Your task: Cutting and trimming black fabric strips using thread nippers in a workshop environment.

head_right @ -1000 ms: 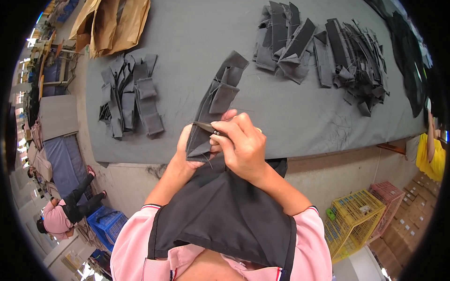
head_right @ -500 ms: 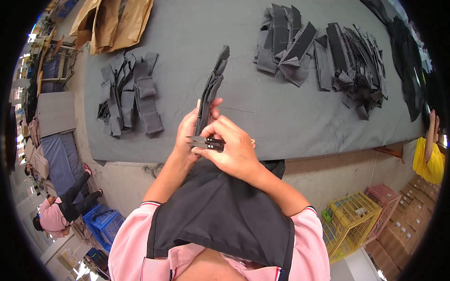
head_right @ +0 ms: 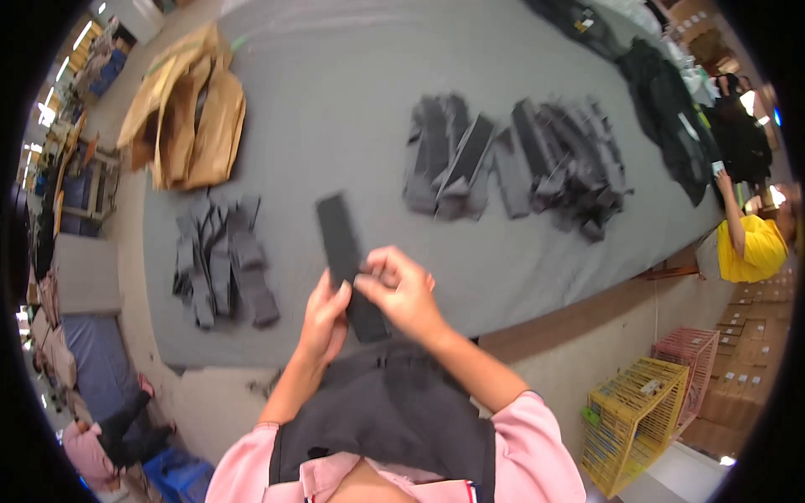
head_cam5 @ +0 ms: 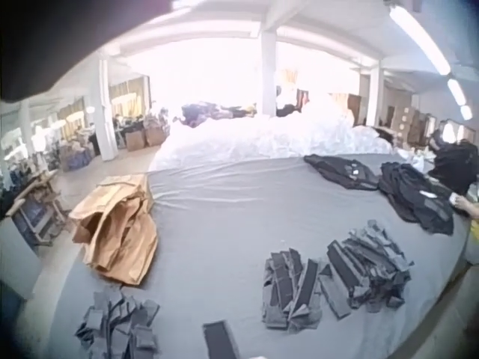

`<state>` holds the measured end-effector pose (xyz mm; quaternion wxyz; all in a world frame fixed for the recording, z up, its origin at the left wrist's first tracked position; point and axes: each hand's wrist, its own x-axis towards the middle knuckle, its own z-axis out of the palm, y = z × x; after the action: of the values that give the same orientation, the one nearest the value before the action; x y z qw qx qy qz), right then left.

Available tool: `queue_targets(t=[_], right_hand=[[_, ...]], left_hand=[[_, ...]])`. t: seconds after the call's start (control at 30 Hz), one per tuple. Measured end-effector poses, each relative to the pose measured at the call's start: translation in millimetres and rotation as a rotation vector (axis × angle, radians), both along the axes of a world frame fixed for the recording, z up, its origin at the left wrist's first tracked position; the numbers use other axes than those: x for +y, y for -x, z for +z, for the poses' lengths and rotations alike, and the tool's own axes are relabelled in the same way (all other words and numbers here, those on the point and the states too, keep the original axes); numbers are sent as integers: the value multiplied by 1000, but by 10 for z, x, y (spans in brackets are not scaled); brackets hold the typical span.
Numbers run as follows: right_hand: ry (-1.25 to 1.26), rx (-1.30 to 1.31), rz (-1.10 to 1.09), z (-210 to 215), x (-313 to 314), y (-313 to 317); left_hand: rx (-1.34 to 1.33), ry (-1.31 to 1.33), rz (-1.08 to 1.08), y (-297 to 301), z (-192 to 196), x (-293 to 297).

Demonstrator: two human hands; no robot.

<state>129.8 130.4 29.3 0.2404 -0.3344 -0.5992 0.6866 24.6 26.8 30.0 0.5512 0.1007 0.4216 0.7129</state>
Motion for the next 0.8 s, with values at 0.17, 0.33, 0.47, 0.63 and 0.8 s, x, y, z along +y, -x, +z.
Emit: queue_targets(t=[0.17, 0.33, 0.47, 0.63, 0.8], right_hand=[[191, 186, 151, -28, -221, -28], [-181, 149, 115, 8, -184, -188], [-520, -90, -56, 185, -77, -255], [-563, -199, -96, 298, -129, -257], [-607, -147, -122, 201, -88, -287]], left_hand=[[50, 5, 19, 64, -49, -53], [-23, -116, -33, 68, 72, -3], [19, -36, -82, 98, 88, -2], [36, -29, -88, 76, 27, -58], [6, 61, -55, 35, 134, -39]])
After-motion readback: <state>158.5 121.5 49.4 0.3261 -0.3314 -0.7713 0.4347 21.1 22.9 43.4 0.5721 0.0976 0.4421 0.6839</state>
